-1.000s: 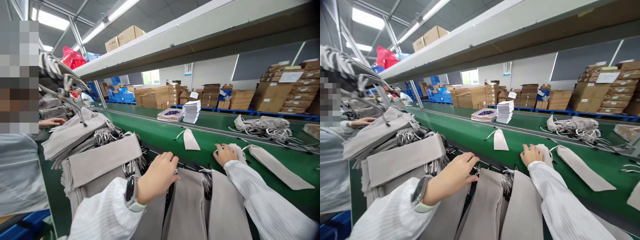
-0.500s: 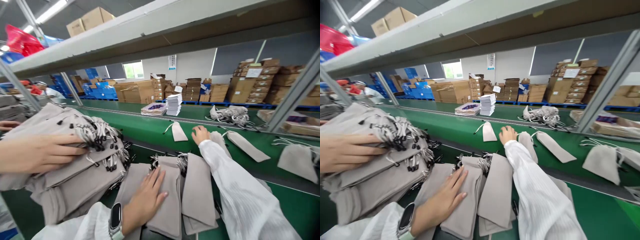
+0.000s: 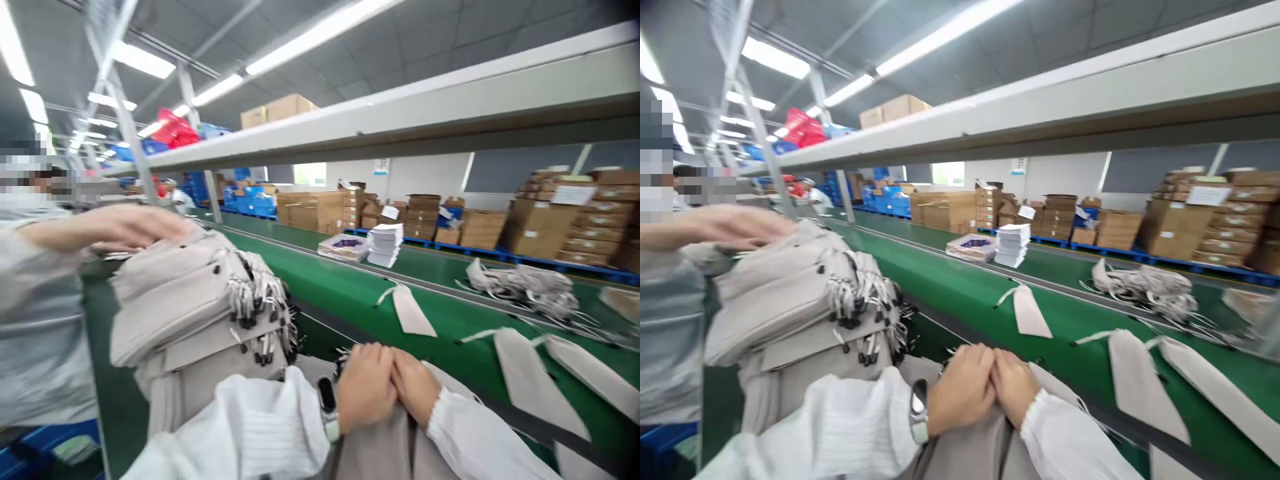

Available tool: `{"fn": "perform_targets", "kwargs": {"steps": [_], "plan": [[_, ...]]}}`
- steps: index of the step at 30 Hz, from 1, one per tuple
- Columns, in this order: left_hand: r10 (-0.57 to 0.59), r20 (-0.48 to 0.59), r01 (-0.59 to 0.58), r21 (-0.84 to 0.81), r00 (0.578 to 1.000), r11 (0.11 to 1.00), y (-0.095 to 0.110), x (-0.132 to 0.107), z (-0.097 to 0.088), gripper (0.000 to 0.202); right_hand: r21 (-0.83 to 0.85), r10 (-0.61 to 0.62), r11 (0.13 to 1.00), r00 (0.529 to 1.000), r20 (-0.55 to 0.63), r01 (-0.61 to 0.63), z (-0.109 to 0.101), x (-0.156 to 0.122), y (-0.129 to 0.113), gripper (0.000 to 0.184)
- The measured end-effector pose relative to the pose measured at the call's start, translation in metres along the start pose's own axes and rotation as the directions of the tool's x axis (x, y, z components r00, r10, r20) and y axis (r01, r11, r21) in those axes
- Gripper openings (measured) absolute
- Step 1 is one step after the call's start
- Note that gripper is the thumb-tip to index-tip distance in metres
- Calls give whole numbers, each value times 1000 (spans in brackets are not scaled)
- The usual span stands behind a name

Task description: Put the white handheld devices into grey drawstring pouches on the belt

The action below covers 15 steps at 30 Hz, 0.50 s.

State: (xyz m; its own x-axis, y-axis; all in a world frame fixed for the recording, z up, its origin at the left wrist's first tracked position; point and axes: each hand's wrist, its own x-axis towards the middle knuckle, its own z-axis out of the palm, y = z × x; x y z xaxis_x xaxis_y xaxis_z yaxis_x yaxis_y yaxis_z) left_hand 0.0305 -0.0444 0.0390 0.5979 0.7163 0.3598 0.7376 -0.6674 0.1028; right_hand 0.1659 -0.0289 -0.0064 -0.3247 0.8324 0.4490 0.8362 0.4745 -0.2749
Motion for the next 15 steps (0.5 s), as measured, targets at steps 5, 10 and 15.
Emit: {"fn": "perform_targets", "kwargs": {"steps": [5, 10, 15], "plan": [[-67, -151, 47, -133, 986, 990, 1, -5, 31, 14, 1, -108, 994, 992, -66, 109, 11, -3, 25, 28], [-214, -261, 132, -298, 941, 945, 3, -8, 42, 20, -82, -200, 980, 938, -282, 184, 11, -8, 24, 20], [-299, -257, 205, -335, 919, 920, 1, -7, 58, 16, -69, -245, 969, 914, -325, 235, 10, -10, 27, 15]]}}
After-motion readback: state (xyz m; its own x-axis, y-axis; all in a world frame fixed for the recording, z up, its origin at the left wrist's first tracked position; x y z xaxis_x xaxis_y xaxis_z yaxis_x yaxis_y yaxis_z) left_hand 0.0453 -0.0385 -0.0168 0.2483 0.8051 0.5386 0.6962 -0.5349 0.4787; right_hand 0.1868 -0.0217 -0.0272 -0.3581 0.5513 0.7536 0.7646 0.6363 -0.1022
